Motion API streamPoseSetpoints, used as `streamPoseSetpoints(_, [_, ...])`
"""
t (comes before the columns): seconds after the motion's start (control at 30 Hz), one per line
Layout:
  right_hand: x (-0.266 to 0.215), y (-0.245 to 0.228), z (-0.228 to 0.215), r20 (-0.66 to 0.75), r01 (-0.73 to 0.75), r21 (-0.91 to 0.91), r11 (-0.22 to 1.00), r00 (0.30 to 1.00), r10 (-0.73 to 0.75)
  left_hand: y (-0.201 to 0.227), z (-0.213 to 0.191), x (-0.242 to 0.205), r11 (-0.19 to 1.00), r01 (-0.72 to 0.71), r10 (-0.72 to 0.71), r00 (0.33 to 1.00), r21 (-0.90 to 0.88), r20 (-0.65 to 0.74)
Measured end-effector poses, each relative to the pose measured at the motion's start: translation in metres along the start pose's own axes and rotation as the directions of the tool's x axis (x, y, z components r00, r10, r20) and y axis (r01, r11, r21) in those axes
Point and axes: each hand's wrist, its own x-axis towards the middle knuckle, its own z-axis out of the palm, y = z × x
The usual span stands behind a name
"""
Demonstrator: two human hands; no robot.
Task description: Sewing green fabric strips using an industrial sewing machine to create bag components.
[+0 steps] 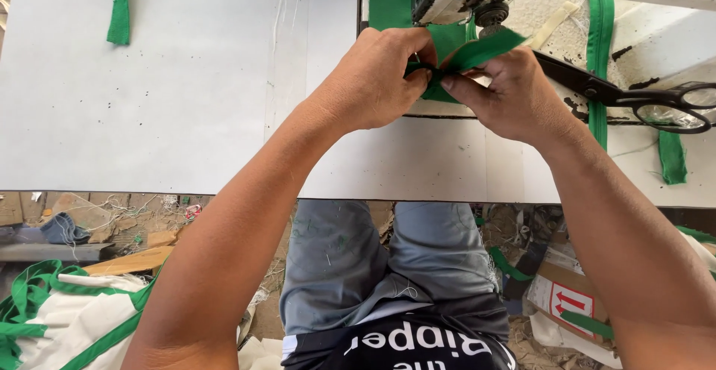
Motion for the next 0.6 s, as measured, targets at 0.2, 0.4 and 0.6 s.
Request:
streamPoseSetpoints(0.2, [-0.001,-0.006,-0.002,-0.078,-0.176,0.075,0.981,0.98,0.182,0.002,0.002,0.002,0.999,-0.031,0.03,1.0,-0.037,-0.005])
streamPoseSetpoints(0.4, [-0.005,-0.005,-0.002,-0.092,0.024,0.156,0.987,0.996,-0.009,-0.002,0.002,0.0,0.996,-0.079,0.079,0.997,-0.035,-0.007])
streamPoseSetpoints(0.6, [-0.011,0.001,0.001,-0.106,0.195,-0.054,0.979,0.974,-0.2,-0.01,0.001,-0.006,0.974,-0.222,0.222,0.975,-0.05,-0.018])
